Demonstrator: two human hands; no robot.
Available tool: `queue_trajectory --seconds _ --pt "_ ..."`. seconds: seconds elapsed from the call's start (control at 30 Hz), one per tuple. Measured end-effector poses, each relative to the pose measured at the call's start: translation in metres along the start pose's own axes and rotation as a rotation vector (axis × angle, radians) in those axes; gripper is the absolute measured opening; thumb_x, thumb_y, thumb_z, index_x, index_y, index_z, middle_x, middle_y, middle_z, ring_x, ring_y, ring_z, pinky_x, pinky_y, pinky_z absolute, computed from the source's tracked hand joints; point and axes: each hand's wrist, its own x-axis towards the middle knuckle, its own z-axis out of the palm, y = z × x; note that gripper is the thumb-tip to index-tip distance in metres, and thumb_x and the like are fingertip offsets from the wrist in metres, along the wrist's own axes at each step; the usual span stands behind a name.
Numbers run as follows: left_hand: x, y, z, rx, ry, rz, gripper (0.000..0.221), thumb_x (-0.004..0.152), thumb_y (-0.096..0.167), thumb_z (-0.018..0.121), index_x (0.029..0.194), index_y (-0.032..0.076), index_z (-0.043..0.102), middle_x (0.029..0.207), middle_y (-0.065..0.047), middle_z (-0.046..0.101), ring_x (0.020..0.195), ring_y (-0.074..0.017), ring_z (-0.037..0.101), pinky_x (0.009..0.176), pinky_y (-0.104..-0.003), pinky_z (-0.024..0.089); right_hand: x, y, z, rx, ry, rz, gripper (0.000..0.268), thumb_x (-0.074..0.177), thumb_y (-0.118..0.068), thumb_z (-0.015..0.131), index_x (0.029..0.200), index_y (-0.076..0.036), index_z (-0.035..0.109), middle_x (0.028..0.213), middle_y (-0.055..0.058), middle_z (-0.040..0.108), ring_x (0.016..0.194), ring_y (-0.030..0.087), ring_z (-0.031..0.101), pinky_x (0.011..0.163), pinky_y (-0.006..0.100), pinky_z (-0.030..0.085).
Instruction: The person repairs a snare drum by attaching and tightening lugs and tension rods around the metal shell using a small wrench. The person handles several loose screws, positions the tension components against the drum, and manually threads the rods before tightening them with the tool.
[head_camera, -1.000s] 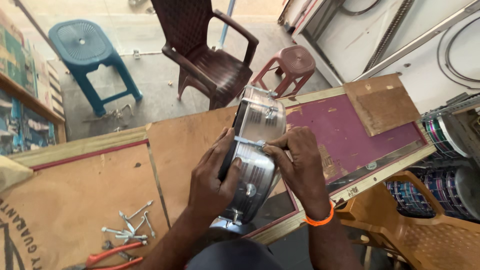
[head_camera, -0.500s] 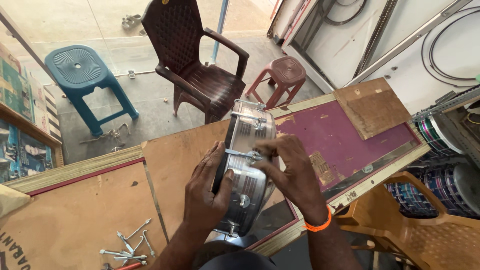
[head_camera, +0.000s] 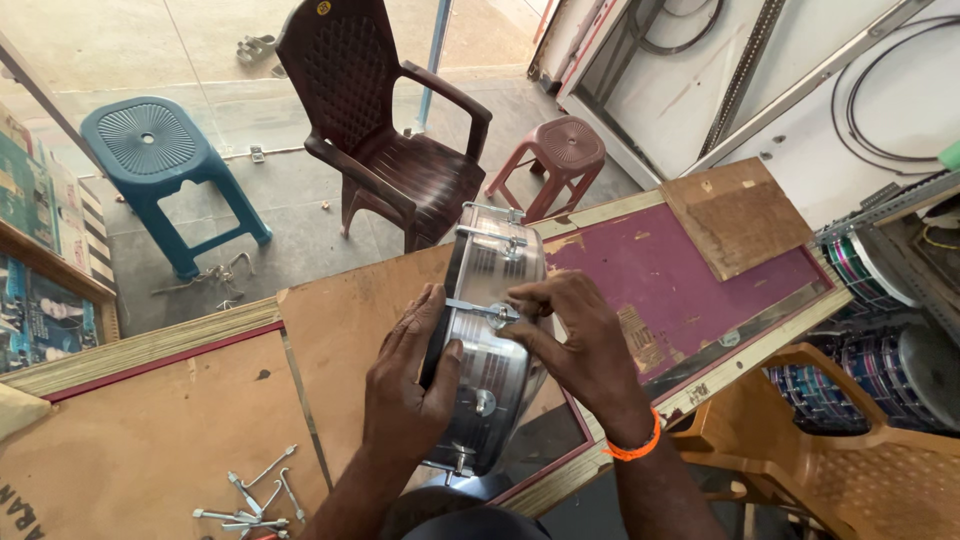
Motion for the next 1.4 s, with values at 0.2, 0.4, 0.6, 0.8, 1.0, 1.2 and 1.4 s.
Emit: queue_trajectory --seconds 0.2,0.4,0.6,0.8,1.0,1.2,1.4 --pt "-0.002 -0.002 -0.001 0.006 -0.009 0.010 0.050 0.093 0.005 0.064 0.142 -0.003 0.056 0.144 -0.028 0.059 0.140 -0.0407 0.056 0.115 -0.044 0.044 -0.004 0.008 0.001 -0.078 0.013 -0.114 0.022 0.084 -0.021 0.083 0.092 -0.006 0.068 0.085 0.005 0.064 0.083 0.020 0.061 0.074 0.037 0.051" --pt "0.000 0.000 -0.004 0.006 -0.005 0.021 0.051 0.092 0.005 0.065 0.142 -0.002 0.056 0.143 -0.027 0.060 0.139 -0.0407 0.056 0.114 -0.044 0.044 0.005 0.023 0.002 0.099 -0.219 0.162 0.018 0.086 -0.020 0.083 0.089 -0.008 0.070 0.081 0.000 0.063 0.073 0.012 0.061 0.065 0.033 0.053" --pt "0.001 0.003 -0.003 -0.194 0.004 -0.143 0.059 0.089 0.006 0.069 0.146 0.003 0.053 0.134 -0.022 0.068 0.124 -0.0306 0.070 0.103 -0.037 0.053 -0.001 0.014 0.008 0.103 -0.071 0.122 0.029 0.080 -0.016 0.086 0.105 -0.008 0.074 0.086 0.003 0.063 0.077 0.011 0.061 0.068 0.028 0.054" --pt "0.003 0.002 0.001 -0.226 0.026 -0.145 0.062 0.088 0.006 0.072 0.147 0.003 0.051 0.135 -0.022 0.067 0.123 -0.0285 0.071 0.101 -0.035 0.055 -0.001 0.017 0.007 0.084 -0.031 0.129 0.023 0.085 -0.011 0.084 0.106 -0.009 0.075 0.092 0.002 0.067 0.081 0.010 0.063 0.072 0.027 0.055" --pt "0.003 -0.004 0.001 -0.203 0.029 -0.086 0.058 0.091 0.005 0.072 0.146 0.000 0.054 0.138 -0.024 0.066 0.127 -0.0309 0.069 0.103 -0.036 0.055 0.002 0.012 0.010 0.041 -0.018 0.075 0.015 0.089 -0.011 0.081 0.099 -0.006 0.070 0.089 0.003 0.060 0.082 0.014 0.057 0.072 0.031 0.051" --pt "0.002 -0.004 0.000 -0.201 0.020 -0.112 0.056 0.092 0.005 0.070 0.145 0.000 0.054 0.140 -0.023 0.065 0.125 -0.0297 0.070 0.102 -0.035 0.056 0.009 0.016 0.006 0.020 -0.113 0.037 0.014 0.091 -0.013 0.079 0.094 -0.005 0.068 0.084 0.004 0.059 0.084 0.017 0.056 0.075 0.035 0.049" --pt "0.000 -0.005 -0.001 -0.199 0.036 -0.051 0.056 0.092 0.004 0.070 0.145 -0.001 0.053 0.143 -0.025 0.062 0.136 -0.0336 0.062 0.110 -0.038 0.051 0.008 0.010 0.008 0.085 -0.062 0.026 0.029 0.079 -0.014 0.086 0.104 -0.007 0.073 0.086 0.003 0.062 0.082 0.014 0.058 0.071 0.030 0.053"
